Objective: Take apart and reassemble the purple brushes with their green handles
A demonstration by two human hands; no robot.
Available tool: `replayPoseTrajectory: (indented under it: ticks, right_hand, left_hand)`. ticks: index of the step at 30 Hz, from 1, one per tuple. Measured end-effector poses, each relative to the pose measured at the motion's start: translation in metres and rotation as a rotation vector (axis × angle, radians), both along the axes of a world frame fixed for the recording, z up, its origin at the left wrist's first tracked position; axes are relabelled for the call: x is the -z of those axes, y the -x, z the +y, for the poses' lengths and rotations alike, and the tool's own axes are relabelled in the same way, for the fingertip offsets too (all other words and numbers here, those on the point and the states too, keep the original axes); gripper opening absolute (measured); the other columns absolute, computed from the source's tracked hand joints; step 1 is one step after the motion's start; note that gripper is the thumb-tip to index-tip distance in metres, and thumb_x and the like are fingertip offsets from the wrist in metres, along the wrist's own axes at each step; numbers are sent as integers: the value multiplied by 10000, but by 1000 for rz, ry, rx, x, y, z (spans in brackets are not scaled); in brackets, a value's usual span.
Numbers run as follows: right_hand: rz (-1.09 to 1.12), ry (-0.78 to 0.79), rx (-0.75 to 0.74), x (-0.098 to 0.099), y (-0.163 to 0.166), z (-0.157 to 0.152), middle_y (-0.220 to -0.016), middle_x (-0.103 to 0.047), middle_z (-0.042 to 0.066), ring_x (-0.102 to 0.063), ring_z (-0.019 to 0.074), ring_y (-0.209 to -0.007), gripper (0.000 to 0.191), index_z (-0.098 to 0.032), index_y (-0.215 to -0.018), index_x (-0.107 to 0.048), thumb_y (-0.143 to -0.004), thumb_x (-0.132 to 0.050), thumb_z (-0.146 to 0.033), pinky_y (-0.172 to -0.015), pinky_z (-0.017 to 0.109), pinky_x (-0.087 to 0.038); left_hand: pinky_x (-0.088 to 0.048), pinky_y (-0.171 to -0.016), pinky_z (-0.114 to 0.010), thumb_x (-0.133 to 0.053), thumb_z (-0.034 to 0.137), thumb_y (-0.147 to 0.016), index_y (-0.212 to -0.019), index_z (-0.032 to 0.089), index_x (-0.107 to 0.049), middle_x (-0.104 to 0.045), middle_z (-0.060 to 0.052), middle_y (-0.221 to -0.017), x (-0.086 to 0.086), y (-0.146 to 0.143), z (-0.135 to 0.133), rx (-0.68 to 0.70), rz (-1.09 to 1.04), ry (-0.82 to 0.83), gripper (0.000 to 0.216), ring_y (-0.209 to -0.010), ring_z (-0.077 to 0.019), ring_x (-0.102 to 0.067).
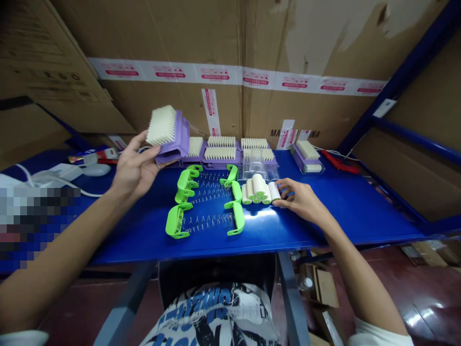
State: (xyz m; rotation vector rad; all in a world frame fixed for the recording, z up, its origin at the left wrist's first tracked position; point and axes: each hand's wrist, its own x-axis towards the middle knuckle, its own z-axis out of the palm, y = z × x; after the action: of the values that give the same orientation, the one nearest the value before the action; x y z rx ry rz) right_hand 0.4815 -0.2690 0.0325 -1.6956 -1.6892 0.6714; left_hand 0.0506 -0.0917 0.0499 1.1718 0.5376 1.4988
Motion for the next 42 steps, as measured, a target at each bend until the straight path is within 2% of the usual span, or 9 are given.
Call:
replayPoseTrajectory:
  ticks: [4, 9, 13, 17, 21, 27, 31, 35, 42]
  right_hand:
    - [-37, -54, 1, -9, -6, -8, -1144, -841, 128, -794, 285, -875, 892, -217, -1386, -768, -687, -1008, -716, -793, 459, -690]
    - [-60, -363, 46, -61, 10, 9, -1200, -836, 138, -807, 281, -976, 592, -230, -1362, -769, -953, -845, -651, -819, 436, -700]
    - [-189, -630, -286, -109, 64, 50, -1539, -721, 156, -774, 327, -1249, 842, -283, -1661, -599, -907, -920, -472, -982, 522, -721]
    - [-247, -475, -717, -134, 114, 79, -1795, -550, 121, -617, 344, -1568, 938, -343, -1775, -484, -926, -880, -385, -1211, 559, -640]
    - [-89, -405, -860, -123, 137, 83, -1789, -557, 152, -649, 327, -1552, 956, -273, -1767, -485, -919, -898, -435, -1204, 493, -647]
    - [8, -373, -707, -94, 138, 78, -1641, -673, 157, -766, 300, -1368, 1289, -311, -1887, -76, -935, -828, -746, -1097, 501, -698]
    - [-47, -524, -621, -86, 122, 76, -1636, -681, 133, -771, 303, -1353, 1019, -339, -1845, -280, -1018, -727, -732, -1080, 500, -701]
    - [-9, -617, -342, -74, 113, 84, -1662, -656, 130, -757, 314, -1384, 922, -350, -1887, -139, -1127, -590, -612, -1065, 512, -715]
    - [226, -538, -421, -51, 149, 79, -1909, -326, 14, -486, 456, -1667, 930, -505, -1791, -456, -971, -783, -795, -1193, 677, -662]
  left_hand:
    - [-745, -1062, -470, -959, 168, -835, -1275, 245, -770, -865, -85, -1290, -5, -7, -8, 53, -27, 13, 484, -1263, -313, -847]
    - [-748, -1026, -436, -914, 229, -853, -1192, 207, -823, -867, -132, -1315, -17, -9, -23, 259, 9, -3, 352, -1227, -328, -847]
    - [-753, -1017, -517, -913, 336, -828, -1151, 215, -853, -883, -148, -1193, -13, -1, -26, 414, 87, 18, 350, -1240, -406, -842]
    - [-756, -960, -581, -849, 478, -882, -1052, 233, -867, -880, -128, -1005, -2, 4, -21, 365, 140, 75, 299, -1237, -461, -836]
    - [-762, -834, -463, -820, 468, -911, -1024, 206, -849, -884, -115, -987, 5, -3, -15, 296, 106, 132, 287, -1124, -395, -866]
    - [-747, -941, -436, -840, 420, -923, -1082, 190, -837, -891, -124, -1081, 3, -17, -14, 237, 38, 78, 280, -1179, -349, -856]
    - [-737, -1002, -447, -870, 488, -975, -1219, 198, -823, -870, -159, -1250, -2, -20, -25, 308, 79, 12, 382, -1261, -353, -829]
    - [-745, -918, -368, -993, 544, -894, -1229, 215, -781, -843, -143, -1290, -6, -25, -38, 348, 95, -37, 515, -1168, -300, -842]
    - [-738, -901, -290, -1128, 433, -726, -1111, 210, -676, -785, -53, -1269, 6, -42, -47, -13, 63, -167, 635, -1084, -195, -837]
